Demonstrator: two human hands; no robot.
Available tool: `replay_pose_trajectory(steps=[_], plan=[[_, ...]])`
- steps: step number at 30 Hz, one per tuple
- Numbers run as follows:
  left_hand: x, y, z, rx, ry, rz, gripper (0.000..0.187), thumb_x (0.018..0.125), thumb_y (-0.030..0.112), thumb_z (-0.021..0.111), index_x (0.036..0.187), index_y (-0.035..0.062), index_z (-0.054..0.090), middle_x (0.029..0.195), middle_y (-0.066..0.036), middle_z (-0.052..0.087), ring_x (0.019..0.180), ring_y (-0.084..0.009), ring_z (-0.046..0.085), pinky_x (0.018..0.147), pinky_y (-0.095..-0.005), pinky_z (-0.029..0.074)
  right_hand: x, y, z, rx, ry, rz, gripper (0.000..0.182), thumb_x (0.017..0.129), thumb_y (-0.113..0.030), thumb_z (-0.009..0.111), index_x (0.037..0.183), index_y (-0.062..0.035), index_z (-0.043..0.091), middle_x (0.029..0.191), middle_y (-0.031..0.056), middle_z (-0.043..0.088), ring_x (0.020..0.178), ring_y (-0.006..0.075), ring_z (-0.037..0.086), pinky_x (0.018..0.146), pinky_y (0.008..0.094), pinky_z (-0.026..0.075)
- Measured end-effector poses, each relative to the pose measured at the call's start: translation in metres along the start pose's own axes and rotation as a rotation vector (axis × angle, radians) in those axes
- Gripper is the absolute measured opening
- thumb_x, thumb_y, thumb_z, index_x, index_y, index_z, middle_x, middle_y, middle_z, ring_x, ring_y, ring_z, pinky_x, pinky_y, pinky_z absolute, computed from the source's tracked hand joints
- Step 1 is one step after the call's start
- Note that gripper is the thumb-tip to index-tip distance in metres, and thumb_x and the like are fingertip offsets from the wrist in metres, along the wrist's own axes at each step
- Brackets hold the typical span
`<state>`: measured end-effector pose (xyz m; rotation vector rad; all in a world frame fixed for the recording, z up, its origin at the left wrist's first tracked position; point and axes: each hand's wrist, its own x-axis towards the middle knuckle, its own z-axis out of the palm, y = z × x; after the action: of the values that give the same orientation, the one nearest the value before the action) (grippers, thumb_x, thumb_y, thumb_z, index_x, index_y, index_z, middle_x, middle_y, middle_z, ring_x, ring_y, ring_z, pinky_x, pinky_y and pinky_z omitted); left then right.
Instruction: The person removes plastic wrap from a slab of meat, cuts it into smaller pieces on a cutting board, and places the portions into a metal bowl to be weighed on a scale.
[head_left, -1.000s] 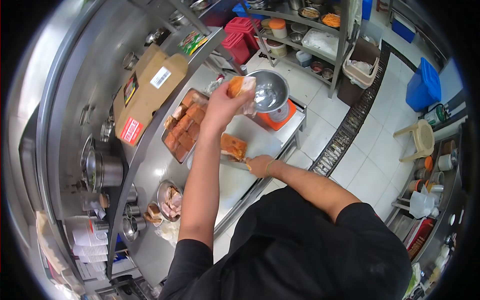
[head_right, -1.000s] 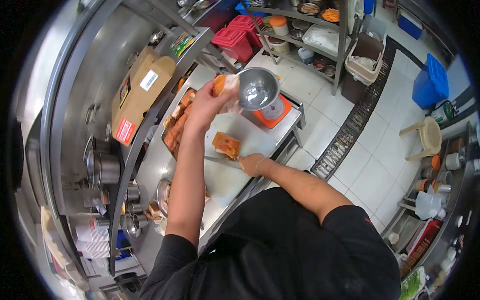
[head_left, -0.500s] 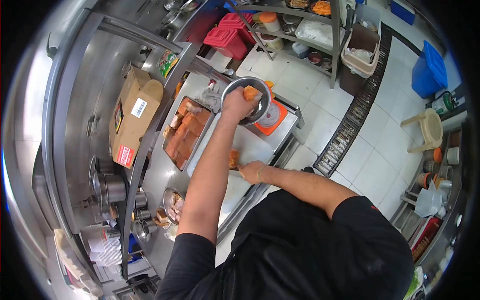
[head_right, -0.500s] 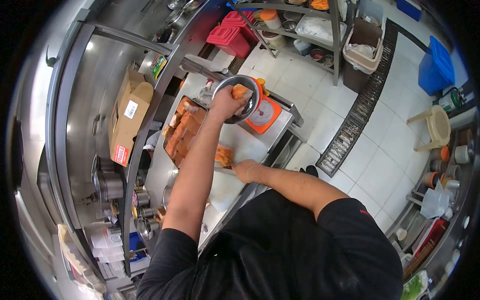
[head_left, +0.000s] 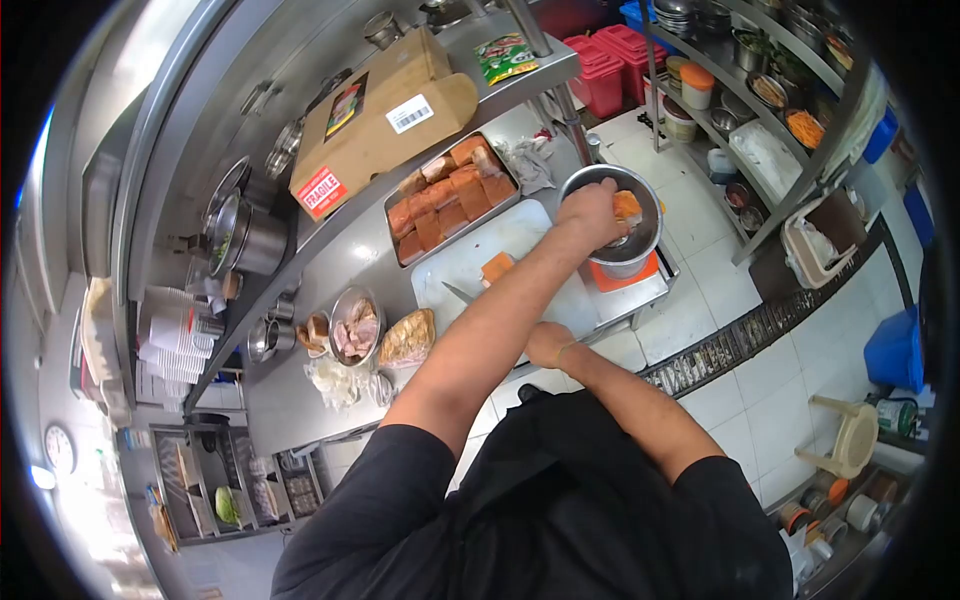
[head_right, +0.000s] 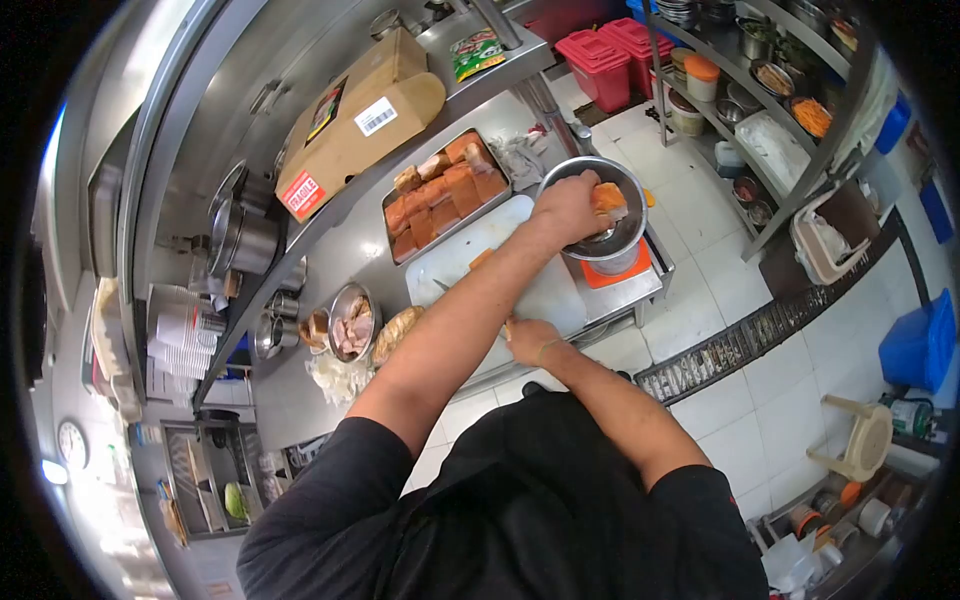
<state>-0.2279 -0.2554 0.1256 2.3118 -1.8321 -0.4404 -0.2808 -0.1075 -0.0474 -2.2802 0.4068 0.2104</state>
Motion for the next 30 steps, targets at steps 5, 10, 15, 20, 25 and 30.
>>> replay_pose_trajectory(steps=[5, 10, 15, 20, 25, 30], plan=[[-0.005, 0.005, -0.007, -0.031, 0.004, 0.001, 0.069, 0.076, 0.038, 0.090, 0.131, 0.0063, 0.063, 0.120, -0.020, 0.074, 0.116, -0.0372, 0.070, 0.101, -0.0468, 0.055, 0.014, 0.012, 0.014, 0.019, 0.003, -0.042, 0.053, 0.098, -0.024, 0.065, 0.142, 0.0032, 0.051, 0.117, 0.0262, 0.074, 0.110, 0.0416, 0.072, 0.098, 0.0527, 0.055], [-0.005, 0.009, -0.008, -0.004, -0.020, 0.000, 0.067, 0.077, 0.036, 0.089, 0.131, 0.0063, 0.063, 0.121, -0.021, 0.073, 0.116, -0.0373, 0.069, 0.101, -0.0469, 0.055, 0.014, 0.014, 0.016, 0.075, 0.040, -0.046, 0.055, 0.098, -0.023, 0.064, 0.145, 0.0031, 0.048, 0.119, 0.0269, 0.073, 0.111, 0.0420, 0.071, 0.098, 0.0528, 0.055], [0.002, 0.003, -0.002, -0.036, 0.035, 0.047, 0.069, 0.076, 0.035, 0.087, 0.134, 0.0062, 0.064, 0.123, -0.021, 0.073, 0.116, -0.0379, 0.069, 0.101, -0.0471, 0.055, 0.005, 0.006, 0.009, 0.090, 0.070, -0.048, 0.040, 0.101, -0.021, 0.054, 0.134, -0.0026, 0.065, 0.121, 0.0256, 0.073, 0.113, 0.0430, 0.070, 0.098, 0.0537, 0.054], [0.011, -0.005, -0.017, -0.088, 0.053, 0.095, 0.070, 0.080, 0.044, 0.085, 0.132, 0.0025, 0.066, 0.124, -0.021, 0.074, 0.115, -0.0364, 0.072, 0.100, -0.0451, 0.056, -0.008, -0.002, -0.005, 0.089, 0.068, 0.000, 0.035, 0.095, -0.018, 0.061, 0.125, 0.0011, 0.064, 0.111, 0.0248, 0.076, 0.107, 0.0409, 0.073, 0.091, 0.0532, 0.058], [0.011, -0.008, -0.022, -0.017, -0.001, 0.122, 0.077, 0.082, 0.052, 0.084, 0.136, 0.0005, 0.064, 0.121, -0.023, 0.074, 0.113, -0.0355, 0.073, 0.099, -0.0442, 0.057, -0.012, -0.006, -0.010, 0.095, 0.071, 0.012, 0.031, 0.093, -0.013, 0.060, 0.119, 0.0008, 0.068, 0.110, 0.0229, 0.077, 0.105, 0.0407, 0.074, 0.089, 0.0519, 0.059], [0.006, -0.001, -0.004, 0.019, 0.078, 0.159, 0.070, 0.082, 0.048, 0.084, 0.135, 0.0049, 0.066, 0.126, -0.020, 0.073, 0.115, -0.0362, 0.071, 0.100, -0.0457, 0.056, -0.011, -0.006, -0.008, 0.087, 0.057, 0.067, 0.030, 0.093, -0.013, 0.060, 0.118, 0.0007, 0.069, 0.111, 0.0225, 0.077, 0.106, 0.0405, 0.074, 0.090, 0.0514, 0.059]])
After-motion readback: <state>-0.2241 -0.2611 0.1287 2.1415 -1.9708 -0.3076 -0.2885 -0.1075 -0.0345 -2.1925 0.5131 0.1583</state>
